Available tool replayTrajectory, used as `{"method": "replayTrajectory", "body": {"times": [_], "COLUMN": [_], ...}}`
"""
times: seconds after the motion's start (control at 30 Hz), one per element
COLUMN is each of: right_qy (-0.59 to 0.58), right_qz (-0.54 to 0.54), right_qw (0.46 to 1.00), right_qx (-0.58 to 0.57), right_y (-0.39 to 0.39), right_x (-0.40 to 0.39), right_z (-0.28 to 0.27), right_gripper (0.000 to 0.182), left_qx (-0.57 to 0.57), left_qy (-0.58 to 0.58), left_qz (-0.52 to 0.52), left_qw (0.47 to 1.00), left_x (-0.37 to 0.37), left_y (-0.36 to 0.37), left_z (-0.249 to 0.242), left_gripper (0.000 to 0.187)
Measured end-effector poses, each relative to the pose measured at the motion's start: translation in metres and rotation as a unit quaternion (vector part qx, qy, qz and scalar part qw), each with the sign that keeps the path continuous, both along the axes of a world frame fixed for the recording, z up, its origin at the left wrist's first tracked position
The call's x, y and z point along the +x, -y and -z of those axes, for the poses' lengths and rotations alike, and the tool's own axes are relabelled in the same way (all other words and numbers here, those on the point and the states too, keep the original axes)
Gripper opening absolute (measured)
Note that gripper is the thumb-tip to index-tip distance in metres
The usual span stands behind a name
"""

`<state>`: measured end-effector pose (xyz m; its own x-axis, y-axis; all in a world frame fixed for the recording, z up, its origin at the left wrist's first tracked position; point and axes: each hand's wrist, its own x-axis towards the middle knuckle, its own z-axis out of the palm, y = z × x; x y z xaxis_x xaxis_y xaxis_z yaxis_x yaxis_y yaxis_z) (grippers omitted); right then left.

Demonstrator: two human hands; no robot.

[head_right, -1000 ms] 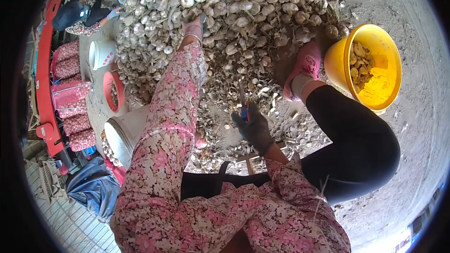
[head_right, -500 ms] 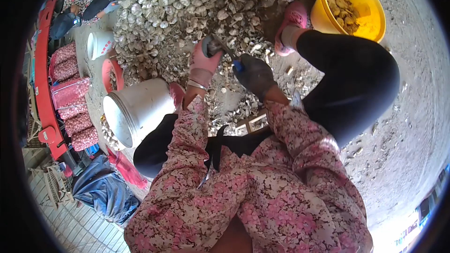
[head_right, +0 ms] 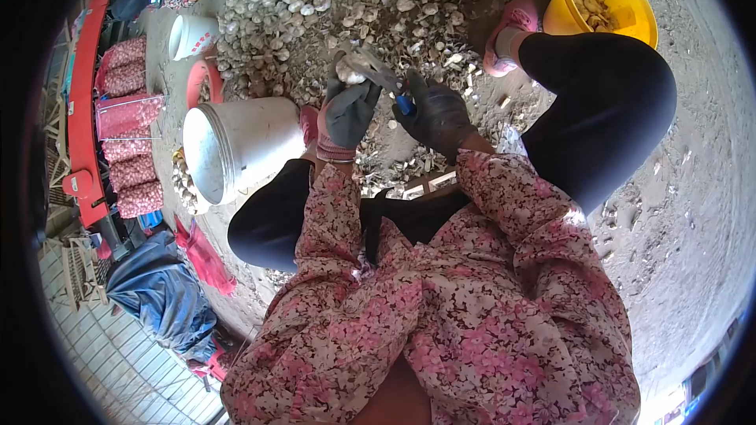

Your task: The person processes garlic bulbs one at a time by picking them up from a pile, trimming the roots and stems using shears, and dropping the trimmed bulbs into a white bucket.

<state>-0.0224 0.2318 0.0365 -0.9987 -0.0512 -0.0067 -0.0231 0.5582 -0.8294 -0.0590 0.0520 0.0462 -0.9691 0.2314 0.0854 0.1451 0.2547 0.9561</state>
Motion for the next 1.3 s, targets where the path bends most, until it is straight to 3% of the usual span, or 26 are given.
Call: {"method": "replayTrajectory", "body": {"times": [0.03,0.07,0.13,0.2,0.33,0.4,0.43,0.47,0.53,0.57,0.7,0.8,0.87,0.9,0.93,0.97,1.0,1.03,1.07,1.1,1.13,1.17,1.2,1.23,1.27,1.3], "right_qy": [0.028,0.056,0.053,-0.022,-0.01,0.066,0.071,0.093,0.116,0.129,0.122,0.123,0.05,0.094,0.138,0.267,0.262,0.331,0.394,0.348,0.347,0.379,0.407,0.434,0.461,0.444], "right_qz": [-0.039,-0.077,-0.079,-0.066,-0.047,-0.059,-0.06,-0.059,-0.058,-0.058,-0.088,-0.103,-0.102,-0.065,-0.03,-0.005,-0.009,0.042,0.093,0.079,0.078,0.093,0.108,0.095,0.115,0.145], "right_qw": [0.998,0.992,0.992,0.996,0.999,0.996,0.996,0.993,0.99,0.99,0.986,0.986,0.993,0.992,0.981,0.934,0.936,0.874,0.791,0.714,0.713,0.652,0.587,0.608,0.591,0.634], "right_qx": [0.04,0.08,0.082,0.051,0.014,-0.009,-0.011,-0.031,-0.05,-0.024,0.07,0.043,0.025,-0.053,-0.132,-0.237,-0.236,-0.352,-0.459,-0.602,-0.604,-0.65,-0.691,-0.658,-0.652,-0.617], "right_y": [-0.003,-0.004,-0.002,0.0,-0.001,0.001,0.004,0.007,0.01,0.011,0.011,0.013,0.016,0.017,0.018,0.012,0.004,-0.005,-0.011,-0.016,-0.015,-0.013,-0.014,-0.013,-0.007,-0.002], "right_x": [-0.001,-0.002,0.002,0.004,0.001,-0.001,-0.001,-0.001,-0.003,-0.003,-0.008,-0.014,-0.011,-0.01,-0.011,-0.019,-0.03,-0.041,-0.05,-0.055,-0.059,-0.062,-0.064,-0.062,-0.056,-0.054], "right_z": [-0.006,-0.008,-0.002,0.002,0.006,0.006,0.009,0.011,0.013,0.013,0.04,0.054,0.068,0.072,0.072,0.055,0.037,0.021,0.014,0.02,0.019,0.017,0.016,0.028,0.044,0.043], "right_gripper": [0.047,0.054,0.056,0.057,0.058,0.059,0.059,0.054,0.05,0.043,0.023,0.022,0.025,0.028,0.03,0.032,0.032,0.035,0.038,0.044,0.044,0.047,0.049,0.05,0.046,0.043], "left_qx": [0.264,0.505,0.449,0.388,0.358,0.258,0.306,0.304,0.07,0.036,0.043,0.14,0.295,0.14,-0.021,-0.019,0.216,0.439,0.636,0.636,0.621,0.602,0.553,0.501,0.272,0.291], "left_qy": [0.119,0.227,0.236,0.216,0.213,0.105,0.189,0.192,0.098,0.062,0.126,0.114,0.162,0.055,-0.053,-0.06,-0.065,-0.064,-0.058,-0.059,-0.023,0.013,0.024,0.036,0.076,0.125], "left_qz": [0.033,0.061,0.01,-0.046,-0.064,-0.09,-0.126,-0.128,-0.111,-0.089,-0.106,-0.127,-0.214,-0.22,-0.224,-0.227,-0.247,-0.252,-0.24,-0.239,-0.305,-0.368,-0.331,-0.292,-0.332,-0.314], "left_qw": [0.957,0.83,0.862,0.895,0.907,0.956,0.925,0.924,0.987,0.993,0.985,0.975,0.917,0.964,0.973,0.972,0.942,0.86,0.731,0.731,0.722,0.708,0.764,0.814,0.9,0.895], "left_x": [0.001,0.002,0.006,0.007,-0.003,-0.002,-0.01,-0.01,-0.012,-0.013,-0.01,-0.005,-0.009,-0.014,-0.021,-0.026,-0.029,-0.032,-0.038,-0.046,-0.055,-0.066,-0.077,-0.091,-0.116,-0.132], "left_y": [0.007,0.012,0.005,0.003,0.008,0.009,0.027,0.028,0.018,0.009,0.017,0.016,0.03,0.066,0.107,0.124,0.133,0.135,0.136,0.14,0.148,0.153,0.145,0.133,0.131,0.078], "left_z": [0.003,0.007,-0.004,-0.002,0.02,0.041,0.082,0.081,0.058,0.037,0.056,0.052,0.043,0.06,0.073,0.048,0.007,-0.033,-0.051,-0.045,-0.027,-0.008,0.018,0.05,0.08,0.051], "left_gripper": [0.062,0.065,0.068,0.066,0.059,0.055,0.055,0.055,0.06,0.059,0.055,0.047,0.042,0.042,0.043,0.043,0.037,0.033,0.031,0.031,0.03,0.03,0.029,0.028,0.024,0.023]}}
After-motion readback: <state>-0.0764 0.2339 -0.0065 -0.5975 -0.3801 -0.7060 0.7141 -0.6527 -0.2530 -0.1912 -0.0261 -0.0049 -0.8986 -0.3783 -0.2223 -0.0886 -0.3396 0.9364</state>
